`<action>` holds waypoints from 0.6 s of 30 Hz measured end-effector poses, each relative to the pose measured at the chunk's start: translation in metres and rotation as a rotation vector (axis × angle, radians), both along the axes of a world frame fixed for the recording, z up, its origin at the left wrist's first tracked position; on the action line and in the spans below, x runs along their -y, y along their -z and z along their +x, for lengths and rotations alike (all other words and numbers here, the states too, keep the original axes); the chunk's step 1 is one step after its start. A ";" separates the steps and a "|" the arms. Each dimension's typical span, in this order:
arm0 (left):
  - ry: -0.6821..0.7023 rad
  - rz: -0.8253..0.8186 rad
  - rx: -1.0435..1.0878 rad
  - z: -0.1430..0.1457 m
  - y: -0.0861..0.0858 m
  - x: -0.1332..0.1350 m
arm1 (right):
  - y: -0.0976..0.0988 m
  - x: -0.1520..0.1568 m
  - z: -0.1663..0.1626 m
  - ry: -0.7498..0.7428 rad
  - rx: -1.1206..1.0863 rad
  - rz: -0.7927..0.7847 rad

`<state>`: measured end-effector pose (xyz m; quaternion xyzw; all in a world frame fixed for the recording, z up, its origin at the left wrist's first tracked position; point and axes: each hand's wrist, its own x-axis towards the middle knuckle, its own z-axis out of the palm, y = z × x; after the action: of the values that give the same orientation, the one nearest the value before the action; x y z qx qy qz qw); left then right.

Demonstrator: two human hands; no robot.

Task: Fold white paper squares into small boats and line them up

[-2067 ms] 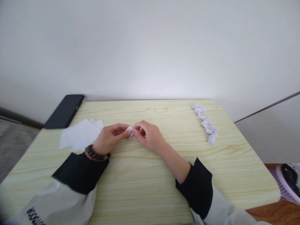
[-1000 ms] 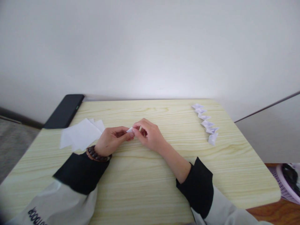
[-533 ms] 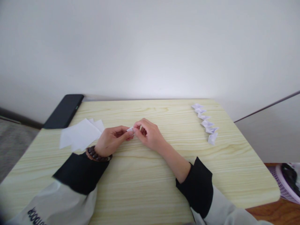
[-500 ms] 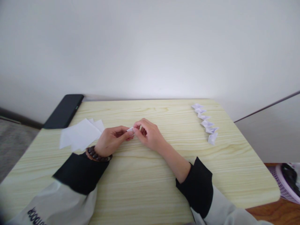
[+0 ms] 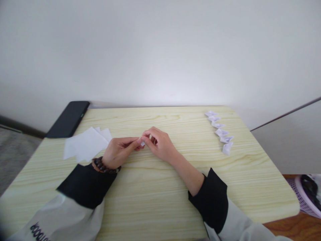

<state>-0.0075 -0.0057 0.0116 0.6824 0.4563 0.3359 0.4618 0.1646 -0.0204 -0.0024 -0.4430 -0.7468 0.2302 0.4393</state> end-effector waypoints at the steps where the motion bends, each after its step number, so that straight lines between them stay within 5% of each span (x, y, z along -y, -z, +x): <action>1: -0.017 -0.007 0.021 0.000 0.001 0.000 | 0.000 0.000 0.000 -0.001 -0.016 -0.024; 18: -0.093 -0.074 0.174 0.002 0.004 -0.005 | 0.001 0.001 0.000 0.013 0.002 -0.134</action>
<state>-0.0060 -0.0009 0.0076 0.6113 0.4577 0.3978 0.5085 0.1644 -0.0216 -0.0036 -0.4766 -0.7271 0.2764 0.4095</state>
